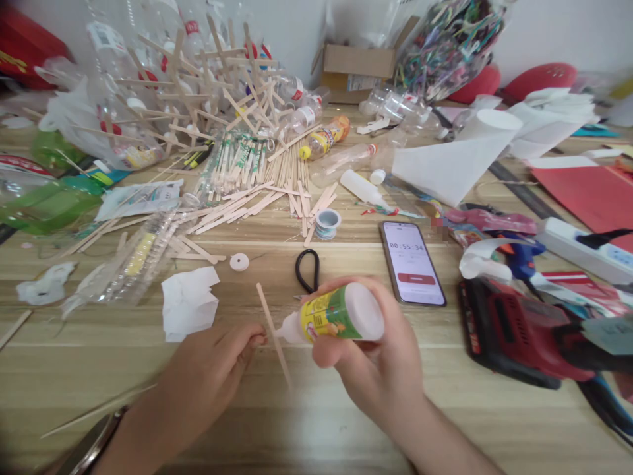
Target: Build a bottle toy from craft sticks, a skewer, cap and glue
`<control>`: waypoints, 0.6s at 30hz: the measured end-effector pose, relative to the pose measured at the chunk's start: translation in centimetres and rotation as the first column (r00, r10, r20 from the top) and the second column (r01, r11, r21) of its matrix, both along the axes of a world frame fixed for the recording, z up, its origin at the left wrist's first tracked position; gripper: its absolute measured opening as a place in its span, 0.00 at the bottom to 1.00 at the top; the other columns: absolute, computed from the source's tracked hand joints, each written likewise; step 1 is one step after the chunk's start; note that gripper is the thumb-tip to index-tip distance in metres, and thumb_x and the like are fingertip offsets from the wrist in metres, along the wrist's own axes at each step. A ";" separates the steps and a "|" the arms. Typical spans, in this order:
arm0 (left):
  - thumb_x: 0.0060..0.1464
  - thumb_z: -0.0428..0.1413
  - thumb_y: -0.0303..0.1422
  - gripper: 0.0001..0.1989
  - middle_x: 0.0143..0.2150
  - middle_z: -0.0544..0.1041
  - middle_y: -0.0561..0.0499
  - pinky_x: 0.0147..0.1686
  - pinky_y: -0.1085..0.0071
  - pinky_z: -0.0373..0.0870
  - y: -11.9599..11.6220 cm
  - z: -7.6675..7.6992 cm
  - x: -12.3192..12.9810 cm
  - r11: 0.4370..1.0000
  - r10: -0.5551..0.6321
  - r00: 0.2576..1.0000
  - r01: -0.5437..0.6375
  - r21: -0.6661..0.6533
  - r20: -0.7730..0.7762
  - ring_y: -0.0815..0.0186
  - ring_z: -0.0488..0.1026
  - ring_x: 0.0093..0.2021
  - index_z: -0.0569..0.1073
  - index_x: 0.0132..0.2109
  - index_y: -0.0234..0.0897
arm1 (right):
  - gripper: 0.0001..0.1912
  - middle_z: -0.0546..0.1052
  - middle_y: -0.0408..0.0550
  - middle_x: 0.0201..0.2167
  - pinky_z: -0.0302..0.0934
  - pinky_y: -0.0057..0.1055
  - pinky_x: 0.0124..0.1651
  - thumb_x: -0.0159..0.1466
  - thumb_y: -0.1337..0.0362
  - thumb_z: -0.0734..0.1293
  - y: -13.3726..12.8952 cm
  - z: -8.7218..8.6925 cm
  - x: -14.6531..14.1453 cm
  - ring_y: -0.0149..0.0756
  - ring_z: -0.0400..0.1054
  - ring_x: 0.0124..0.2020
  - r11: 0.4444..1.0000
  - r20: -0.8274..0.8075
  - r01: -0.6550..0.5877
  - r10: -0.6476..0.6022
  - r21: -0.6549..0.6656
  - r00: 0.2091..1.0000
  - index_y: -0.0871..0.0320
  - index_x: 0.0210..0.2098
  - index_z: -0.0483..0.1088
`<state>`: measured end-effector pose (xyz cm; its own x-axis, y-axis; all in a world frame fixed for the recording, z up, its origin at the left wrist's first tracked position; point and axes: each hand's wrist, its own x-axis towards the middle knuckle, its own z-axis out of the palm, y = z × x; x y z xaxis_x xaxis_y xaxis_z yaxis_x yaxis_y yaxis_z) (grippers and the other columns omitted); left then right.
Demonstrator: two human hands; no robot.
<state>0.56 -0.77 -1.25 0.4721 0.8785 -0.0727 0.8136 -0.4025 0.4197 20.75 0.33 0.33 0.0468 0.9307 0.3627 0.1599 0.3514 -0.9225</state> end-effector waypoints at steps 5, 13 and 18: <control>0.60 0.43 0.21 0.15 0.35 0.80 0.50 0.33 0.65 0.72 -0.1 0.1 0.0 1.000 -0.007 1.000 0.007 -0.018 -0.028 0.59 0.78 0.34 0.73 0.42 0.39 | 0.14 0.80 0.45 0.33 0.74 0.27 0.32 0.58 0.54 0.73 -0.1 0.0 0.1 0.37 0.78 0.32 0.999 0.015 0.050 -0.050 0.018 0.999 0.52 0.39 0.70; 0.59 0.43 0.20 0.15 0.32 0.79 0.51 0.30 0.66 0.71 -0.2 -0.1 -0.2 1.000 -0.001 0.999 0.000 0.027 0.038 0.60 0.77 0.31 0.72 0.41 0.39 | 0.16 0.81 0.46 0.31 0.73 0.31 0.28 0.57 0.52 0.73 0.0 0.2 0.0 0.40 0.78 0.29 0.998 0.021 0.059 -0.060 0.018 0.998 0.52 0.38 0.69; 0.59 0.44 0.20 0.15 0.31 0.79 0.51 0.30 0.68 0.70 -0.2 0.0 -0.2 0.999 -0.001 0.998 -0.001 0.033 0.055 0.61 0.77 0.31 0.72 0.40 0.39 | 0.15 0.81 0.48 0.31 0.73 0.32 0.27 0.57 0.54 0.74 -0.1 0.4 0.2 0.42 0.78 0.30 0.996 0.013 0.088 -0.088 0.027 0.996 0.53 0.38 0.70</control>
<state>0.39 -0.96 -1.26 0.4747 0.8799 -0.0179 0.7896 -0.4169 0.4503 20.99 0.20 0.68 0.1224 0.9135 0.3880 0.2044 0.3594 -0.9105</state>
